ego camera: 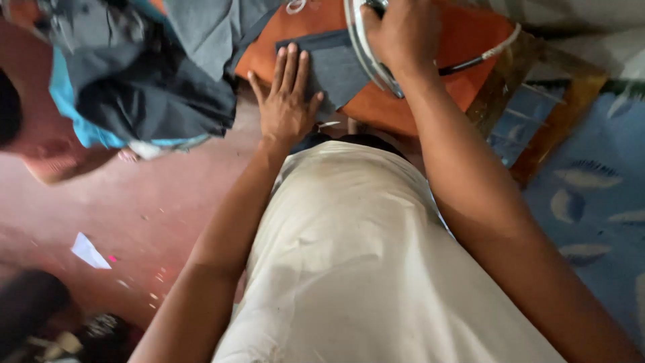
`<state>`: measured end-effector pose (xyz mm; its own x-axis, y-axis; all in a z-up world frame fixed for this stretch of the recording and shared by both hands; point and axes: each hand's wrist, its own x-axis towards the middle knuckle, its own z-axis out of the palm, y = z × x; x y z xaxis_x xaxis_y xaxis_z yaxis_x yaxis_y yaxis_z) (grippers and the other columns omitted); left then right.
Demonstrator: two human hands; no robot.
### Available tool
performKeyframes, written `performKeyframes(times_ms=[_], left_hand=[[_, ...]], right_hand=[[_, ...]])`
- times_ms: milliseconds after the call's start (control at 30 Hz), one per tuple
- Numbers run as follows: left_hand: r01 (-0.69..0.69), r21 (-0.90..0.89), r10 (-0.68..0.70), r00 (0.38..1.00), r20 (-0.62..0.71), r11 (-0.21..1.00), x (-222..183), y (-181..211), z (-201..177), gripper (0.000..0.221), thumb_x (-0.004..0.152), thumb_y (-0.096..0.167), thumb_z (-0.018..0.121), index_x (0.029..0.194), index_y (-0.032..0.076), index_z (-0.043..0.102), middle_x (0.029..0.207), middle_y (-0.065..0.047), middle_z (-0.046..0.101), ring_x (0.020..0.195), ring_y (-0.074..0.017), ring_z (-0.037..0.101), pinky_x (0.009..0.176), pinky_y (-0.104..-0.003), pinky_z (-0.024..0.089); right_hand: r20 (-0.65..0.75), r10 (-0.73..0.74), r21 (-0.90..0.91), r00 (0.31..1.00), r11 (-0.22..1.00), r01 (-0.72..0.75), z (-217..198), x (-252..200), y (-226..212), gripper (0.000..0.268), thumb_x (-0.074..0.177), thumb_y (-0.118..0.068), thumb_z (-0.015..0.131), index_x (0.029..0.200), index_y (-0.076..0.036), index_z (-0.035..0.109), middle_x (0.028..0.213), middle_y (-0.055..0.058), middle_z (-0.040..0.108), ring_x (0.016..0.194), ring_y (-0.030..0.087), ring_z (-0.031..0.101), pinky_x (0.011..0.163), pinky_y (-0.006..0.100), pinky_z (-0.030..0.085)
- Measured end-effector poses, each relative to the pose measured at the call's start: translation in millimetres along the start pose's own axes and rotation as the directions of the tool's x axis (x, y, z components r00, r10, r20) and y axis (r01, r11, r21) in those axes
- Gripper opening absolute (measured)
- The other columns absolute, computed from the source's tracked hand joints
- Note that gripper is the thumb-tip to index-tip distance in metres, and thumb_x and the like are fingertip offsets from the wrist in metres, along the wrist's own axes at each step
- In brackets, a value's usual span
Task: Ironing small fabric components on an ironing board using a hand iron.
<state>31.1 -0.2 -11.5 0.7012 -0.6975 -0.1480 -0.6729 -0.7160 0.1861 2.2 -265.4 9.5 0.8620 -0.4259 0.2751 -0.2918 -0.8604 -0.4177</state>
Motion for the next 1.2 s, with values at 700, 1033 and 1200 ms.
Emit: performKeyframes(times_ms=[700,1033,1200], left_hand=[[-0.03,0.124,0.014,0.992,0.125,0.992,12.1,1.1,-31.8,0.077,0.087,0.055,0.069,0.151,0.015,0.052,0.156,-0.01,0.049,0.145,-0.0263,0.042,0.104,-0.057,0.041],[0.037,0.02,-0.041,0.971,0.237,0.999,28.0,-0.4,-48.9,0.07,0.089,0.05,0.068,0.151,0.023,0.052,0.158,-0.003,0.045,0.149,-0.0206,0.037,0.107,-0.055,0.042],[0.035,0.01,-0.036,0.978,0.204,0.999,25.1,5.1,-48.3,0.07,0.093,0.045,0.068,0.155,0.018,0.048,0.162,-0.008,0.042,0.153,-0.0238,0.033,0.11,-0.056,0.039]], right_hand=[[0.323,0.188,0.179,0.928,0.95,-0.255,-52.3,-65.9,3.8,0.04,0.071,-0.035,0.086,0.092,-0.007,0.067,0.075,0.023,0.07,0.079,0.047,0.071,0.064,0.059,0.057],[0.199,0.171,-0.169,0.965,0.976,-0.138,-10.5,-39.4,-11.9,0.04,0.079,-0.051,0.077,0.095,-0.019,0.058,0.075,0.005,0.072,0.071,0.03,0.076,0.061,0.046,0.062],[0.099,0.134,-0.219,0.986,0.969,-0.11,2.7,-23.6,-22.6,0.044,0.082,-0.049,0.078,0.1,-0.015,0.058,0.072,0.006,0.07,0.063,0.031,0.075,0.056,0.046,0.062]])
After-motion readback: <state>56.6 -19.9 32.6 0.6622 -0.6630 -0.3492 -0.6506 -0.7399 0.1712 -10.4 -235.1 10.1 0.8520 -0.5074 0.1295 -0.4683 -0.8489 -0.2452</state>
